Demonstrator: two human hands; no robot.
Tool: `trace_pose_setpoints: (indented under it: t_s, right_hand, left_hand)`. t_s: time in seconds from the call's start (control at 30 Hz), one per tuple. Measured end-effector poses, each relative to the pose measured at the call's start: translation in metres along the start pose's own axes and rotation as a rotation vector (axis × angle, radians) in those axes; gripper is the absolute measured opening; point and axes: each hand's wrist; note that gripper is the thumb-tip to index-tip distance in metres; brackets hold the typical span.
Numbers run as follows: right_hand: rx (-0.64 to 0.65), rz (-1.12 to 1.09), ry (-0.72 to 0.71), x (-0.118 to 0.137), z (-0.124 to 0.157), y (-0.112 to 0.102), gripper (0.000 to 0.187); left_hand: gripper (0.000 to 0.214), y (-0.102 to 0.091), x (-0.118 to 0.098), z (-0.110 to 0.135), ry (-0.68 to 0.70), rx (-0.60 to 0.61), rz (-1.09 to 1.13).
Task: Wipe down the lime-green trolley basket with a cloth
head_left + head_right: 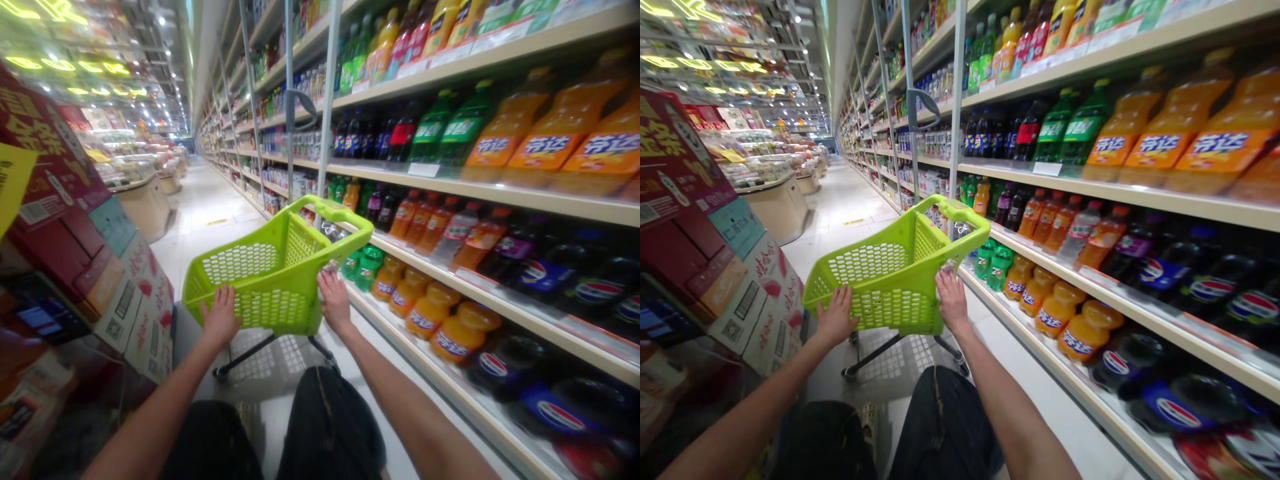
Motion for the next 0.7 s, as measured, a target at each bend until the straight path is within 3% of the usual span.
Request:
trace_pose_setpoints:
  t_s: [0.1, 0.17, 0.23, 0.33, 0.4, 0.47, 0.53, 0.7]
  right_hand:
    - [0.103, -0.015, -0.018, 0.003, 0.038, 0.002, 0.056]
    - [0.124, -0.048, -0.036, 0.001, 0.042, -0.007, 0.055]
    - [0.05, -0.079, -0.025, -0.004, 0.025, -0.02, 0.056]
    - [-0.168, -0.079, 0.031, -0.013, -0.022, -0.037, 0.055]
    - [-0.273, -0.052, 0.053, -0.02, -0.049, -0.039, 0.053]
    - [-0.273, -0.027, 0.057, -0.024, -0.058, -0.032, 0.053]
    - [-0.195, -0.028, 0.037, -0.024, -0.044, -0.019, 0.053]
    - [0.031, -0.075, 0.019, -0.013, 0.041, 0.004, 0.054]
  left_hand:
    - [0.072, 0.002, -0.001, 0.002, 0.007, -0.018, -0.016]
    - [0.071, 0.002, -0.004, 0.002, -0.004, -0.039, -0.028]
    - [0.069, 0.002, -0.009, 0.001, -0.01, -0.069, -0.03]
    - [0.07, 0.001, -0.02, -0.001, 0.001, -0.083, -0.004]
    - [0.072, 0.002, -0.026, -0.002, -0.012, -0.068, 0.012]
    - [0.074, 0.003, -0.029, -0.002, -0.027, -0.059, 0.016]
    - [0.075, 0.004, -0.028, 0.0, -0.011, -0.056, 0.013]
    - [0.077, 0.003, -0.023, 0.003, 0.031, -0.047, 0.004]
Point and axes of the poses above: each hand's wrist, its own z-axis away from the middle knuckle, its own y-axis out of the palm, x = y × z, and after that the axes turned 13 degrees about -x, right-handed
